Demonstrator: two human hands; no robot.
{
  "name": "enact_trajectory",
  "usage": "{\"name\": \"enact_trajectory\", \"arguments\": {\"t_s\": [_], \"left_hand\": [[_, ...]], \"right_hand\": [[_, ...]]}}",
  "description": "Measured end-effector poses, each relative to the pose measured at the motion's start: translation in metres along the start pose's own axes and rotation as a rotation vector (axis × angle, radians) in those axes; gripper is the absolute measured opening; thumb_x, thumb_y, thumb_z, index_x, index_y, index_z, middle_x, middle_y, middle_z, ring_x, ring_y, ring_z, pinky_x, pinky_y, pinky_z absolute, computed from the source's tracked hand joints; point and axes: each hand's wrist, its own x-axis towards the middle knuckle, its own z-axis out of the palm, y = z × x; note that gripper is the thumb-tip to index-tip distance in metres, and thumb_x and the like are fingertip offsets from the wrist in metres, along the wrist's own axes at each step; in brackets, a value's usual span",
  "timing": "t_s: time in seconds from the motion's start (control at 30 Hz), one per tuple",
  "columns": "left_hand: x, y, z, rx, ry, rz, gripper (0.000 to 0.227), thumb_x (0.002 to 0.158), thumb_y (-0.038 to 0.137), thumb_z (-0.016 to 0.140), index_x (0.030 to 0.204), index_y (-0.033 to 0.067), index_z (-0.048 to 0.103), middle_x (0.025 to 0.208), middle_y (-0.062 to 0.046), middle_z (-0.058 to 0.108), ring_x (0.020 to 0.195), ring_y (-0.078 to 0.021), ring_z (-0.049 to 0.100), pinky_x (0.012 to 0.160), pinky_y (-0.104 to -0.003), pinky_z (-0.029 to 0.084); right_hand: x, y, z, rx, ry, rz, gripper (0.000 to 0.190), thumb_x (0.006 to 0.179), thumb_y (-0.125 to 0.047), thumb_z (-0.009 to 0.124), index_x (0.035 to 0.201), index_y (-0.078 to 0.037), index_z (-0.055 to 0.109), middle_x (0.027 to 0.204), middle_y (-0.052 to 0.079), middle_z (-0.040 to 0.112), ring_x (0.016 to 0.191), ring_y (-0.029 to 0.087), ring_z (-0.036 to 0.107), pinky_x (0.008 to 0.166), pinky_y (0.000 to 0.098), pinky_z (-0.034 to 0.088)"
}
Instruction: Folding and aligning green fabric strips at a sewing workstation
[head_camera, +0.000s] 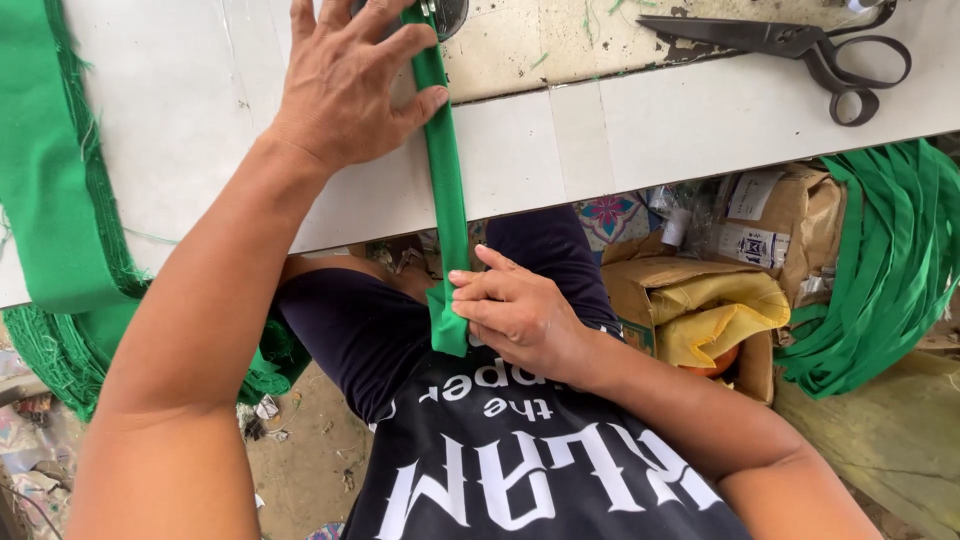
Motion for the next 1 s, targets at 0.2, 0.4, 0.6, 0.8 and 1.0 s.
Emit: {"name": "enact_trajectory", "arguments": {"t_s": [0.2, 0.4, 0.6, 0.8, 1.0], "left_hand": [[-0.015, 0.017, 0.006, -0.151, 0.002, -0.033, 0.041, 0.113, 0.038, 0.071, 0.134, 0.0031, 0.073, 0.154, -0.021, 0.061, 0.148, -0.0388, 0.04, 0.122, -0.061, 0.008], [-0.039, 0.047, -0.008, -0.058, 0.049, -0.042, 0.056, 0.11, 0.047, 0.071, 0.134, -0.0023, 0.077, 0.148, -0.015, 0.067, 0.142, -0.0394, 0.052, 0.122, -0.058, 0.016], [-0.047, 0.068, -0.019, -0.108, 0.083, 0.012, 0.038, 0.102, 0.042, 0.079, 0.124, 0.01, 0.078, 0.139, -0.011, 0.069, 0.134, -0.0377, 0.055, 0.119, -0.059, 0.023], [-0.052, 0.068, -0.023, -0.112, 0.064, -0.028, 0.037, 0.1, 0.046, 0.082, 0.123, 0.0165, 0.081, 0.141, -0.008, 0.071, 0.133, -0.0394, 0.056, 0.119, -0.063, 0.021], [-0.039, 0.042, -0.013, -0.129, 0.064, -0.027, 0.039, 0.099, 0.048, 0.087, 0.124, 0.0182, 0.079, 0.142, -0.004, 0.07, 0.142, -0.0372, 0.046, 0.121, -0.065, 0.013]], "right_hand": [[0.0, -0.028, -0.018, -0.334, -0.015, -0.143, 0.014, 0.103, 0.01, 0.056, 0.112, 0.003, 0.064, 0.12, 0.019, 0.062, 0.134, 0.047, 0.056, 0.12, 0.0627, 0.03], [-0.01, -0.019, -0.023, -0.352, -0.124, -0.159, 0.022, 0.104, 0.009, 0.047, 0.11, 0.009, 0.068, 0.119, 0.021, 0.066, 0.132, 0.045, 0.058, 0.119, 0.0604, 0.038], [-0.011, -0.018, -0.013, -0.342, -0.049, -0.136, 0.017, 0.103, 0.007, 0.054, 0.111, 0.009, 0.068, 0.117, 0.023, 0.07, 0.125, 0.042, 0.065, 0.113, 0.0541, 0.048], [-0.003, -0.016, -0.009, -0.312, -0.025, -0.124, 0.013, 0.1, 0.009, 0.059, 0.108, 0.009, 0.069, 0.113, 0.021, 0.07, 0.122, 0.041, 0.067, 0.112, 0.0522, 0.051], [0.021, 0.002, -0.015, -0.267, 0.013, -0.136, 0.012, 0.101, 0.004, 0.061, 0.108, 0.01, 0.068, 0.112, 0.023, 0.069, 0.123, 0.041, 0.066, 0.114, 0.054, 0.048]]}}
